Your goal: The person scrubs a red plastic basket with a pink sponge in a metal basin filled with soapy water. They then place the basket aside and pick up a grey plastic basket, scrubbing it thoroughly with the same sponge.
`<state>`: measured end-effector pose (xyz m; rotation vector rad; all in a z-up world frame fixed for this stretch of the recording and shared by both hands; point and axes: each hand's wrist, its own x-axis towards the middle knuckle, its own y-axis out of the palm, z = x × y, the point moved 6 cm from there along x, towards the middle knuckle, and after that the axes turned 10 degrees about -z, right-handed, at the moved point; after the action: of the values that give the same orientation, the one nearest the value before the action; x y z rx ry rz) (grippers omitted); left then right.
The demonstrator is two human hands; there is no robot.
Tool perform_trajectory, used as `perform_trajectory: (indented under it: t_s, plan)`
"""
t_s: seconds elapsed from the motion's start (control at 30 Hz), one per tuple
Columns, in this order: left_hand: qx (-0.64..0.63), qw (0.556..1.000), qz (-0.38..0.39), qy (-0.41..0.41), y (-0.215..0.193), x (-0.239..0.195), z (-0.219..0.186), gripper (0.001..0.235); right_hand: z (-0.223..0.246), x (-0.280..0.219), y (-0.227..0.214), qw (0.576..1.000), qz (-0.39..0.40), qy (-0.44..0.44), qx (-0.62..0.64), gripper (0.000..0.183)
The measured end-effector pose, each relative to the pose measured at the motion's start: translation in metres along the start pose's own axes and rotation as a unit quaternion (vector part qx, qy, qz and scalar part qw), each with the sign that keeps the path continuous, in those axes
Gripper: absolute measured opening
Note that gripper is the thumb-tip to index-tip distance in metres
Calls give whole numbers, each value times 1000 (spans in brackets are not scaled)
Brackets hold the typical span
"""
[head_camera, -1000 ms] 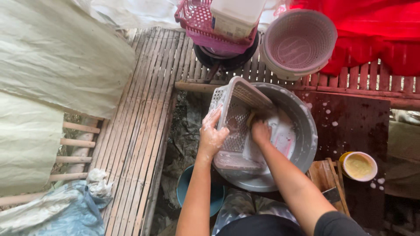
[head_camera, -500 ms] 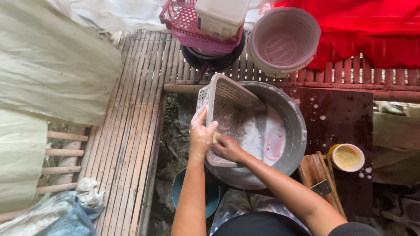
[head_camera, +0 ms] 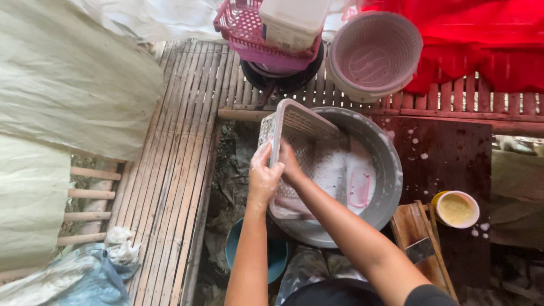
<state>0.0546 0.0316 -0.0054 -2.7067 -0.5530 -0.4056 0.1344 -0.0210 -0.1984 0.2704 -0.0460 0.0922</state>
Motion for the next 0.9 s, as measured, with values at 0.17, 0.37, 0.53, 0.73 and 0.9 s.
perform_trajectory:
  t_s: [0.17,0.37,0.53,0.73,0.9]
  plan:
    - [25,996,-40,-70,-10,0,32,61,25,-73,19,985,127,-71,-94,26]
    - [-16,999,-1,-33,-2,-5,10,62,-20,50,-9,996,-55,60,28,13]
    - [-104,989,11,-103,4,5,19,66,-5,54,-9,997,-26,-7,-68,6]
    - [-35,994,6,-105,-6,12,26,63,32,-80,12,978,153,55,-134,20]
    - [-22,996,7,-81,-5,11,11,64,10,-79,20,954,68,242,165,24]
